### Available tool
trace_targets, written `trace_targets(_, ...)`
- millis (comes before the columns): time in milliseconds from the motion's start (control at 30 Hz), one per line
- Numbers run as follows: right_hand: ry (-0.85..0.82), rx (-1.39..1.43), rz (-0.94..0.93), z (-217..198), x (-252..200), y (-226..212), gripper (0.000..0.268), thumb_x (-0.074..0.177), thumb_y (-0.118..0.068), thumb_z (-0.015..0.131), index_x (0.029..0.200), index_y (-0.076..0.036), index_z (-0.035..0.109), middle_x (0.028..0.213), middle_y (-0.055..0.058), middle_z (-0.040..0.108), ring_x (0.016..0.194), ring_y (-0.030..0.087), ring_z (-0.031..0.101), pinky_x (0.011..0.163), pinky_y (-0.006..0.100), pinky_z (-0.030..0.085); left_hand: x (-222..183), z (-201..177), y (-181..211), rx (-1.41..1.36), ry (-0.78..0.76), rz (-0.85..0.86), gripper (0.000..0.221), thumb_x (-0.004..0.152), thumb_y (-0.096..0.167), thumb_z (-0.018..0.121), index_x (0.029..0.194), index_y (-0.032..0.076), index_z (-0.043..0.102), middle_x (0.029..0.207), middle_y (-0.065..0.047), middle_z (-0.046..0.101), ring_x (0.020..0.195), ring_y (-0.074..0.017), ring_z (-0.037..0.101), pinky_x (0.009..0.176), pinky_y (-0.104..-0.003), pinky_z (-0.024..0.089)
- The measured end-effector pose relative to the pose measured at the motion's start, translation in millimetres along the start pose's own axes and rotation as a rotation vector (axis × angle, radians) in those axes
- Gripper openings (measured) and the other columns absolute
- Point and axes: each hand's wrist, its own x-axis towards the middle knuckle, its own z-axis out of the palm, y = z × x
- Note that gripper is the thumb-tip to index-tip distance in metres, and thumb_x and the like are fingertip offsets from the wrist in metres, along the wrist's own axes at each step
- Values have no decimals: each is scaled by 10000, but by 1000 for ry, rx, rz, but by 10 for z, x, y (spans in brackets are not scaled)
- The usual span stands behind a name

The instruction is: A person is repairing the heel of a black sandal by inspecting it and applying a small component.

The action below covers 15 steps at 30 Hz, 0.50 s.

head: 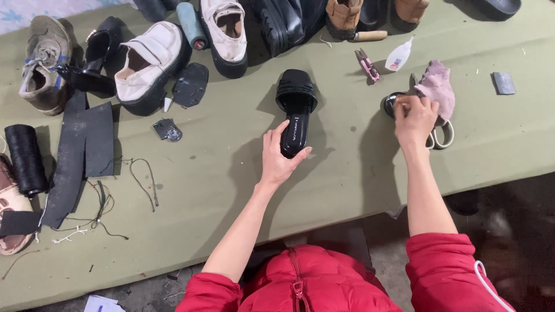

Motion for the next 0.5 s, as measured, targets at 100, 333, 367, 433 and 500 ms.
trace_targets(100, -31, -74, 59, 126, -61, 115, 186, 826, -165, 827, 952, -279, 749, 853, -25, 585, 926, 244, 582, 820, 392, 512, 3, 1, 0, -16, -3, 0, 909, 710, 437, 928, 1472, 176, 507, 1098, -57, 535, 1108, -216, 527, 1014, -365, 446)
trace_targets(333, 103, 130, 111, -94, 63, -259, 216, 858, -47, 792, 988, -215, 755, 841, 2, 572, 912, 263, 578, 849, 387, 514, -2, -38, 50, -58, -12, -6, 995, 689, 415, 940, 1511, 132, 457, 1192, -94, 573, 1174, -240, 523, 1065, -388, 435)
trace_targets(367, 79, 245, 132, -106, 87, -386, 205, 894, -45, 785, 989, -225, 760, 839, -10, 634, 865, 234, 602, 857, 346, 482, 2, -43, 61, -56, -27, -27, 1016, 684, 434, 940, 1521, 139, 446, 1215, -99, 572, 1187, -243, 521, 1085, -385, 417)
trace_targets(433, 50, 362, 149, -255, 138, -843, 201, 930, -43, 778, 991, -234, 764, 838, -22, 697, 818, 204, 627, 866, 305, 450, 3, -53, 79, -53, -38, -52, 1037, 679, 453, 941, 1531, 146, 435, 1237, -105, 571, 1201, -246, 519, 1104, -383, 398)
trace_targets(500, -109, 705, 203, -531, 198, -1501, 177, 999, -16, 706, 1055, -177, 754, 896, 22, 742, 753, 147, 680, 663, 258, 467, 11, -66, 97, -54, -61, -97, 1083, 654, 493, 943, 1542, 170, 416, 1266, -94, 566, 1220, -244, 524, 1125, -390, 378)
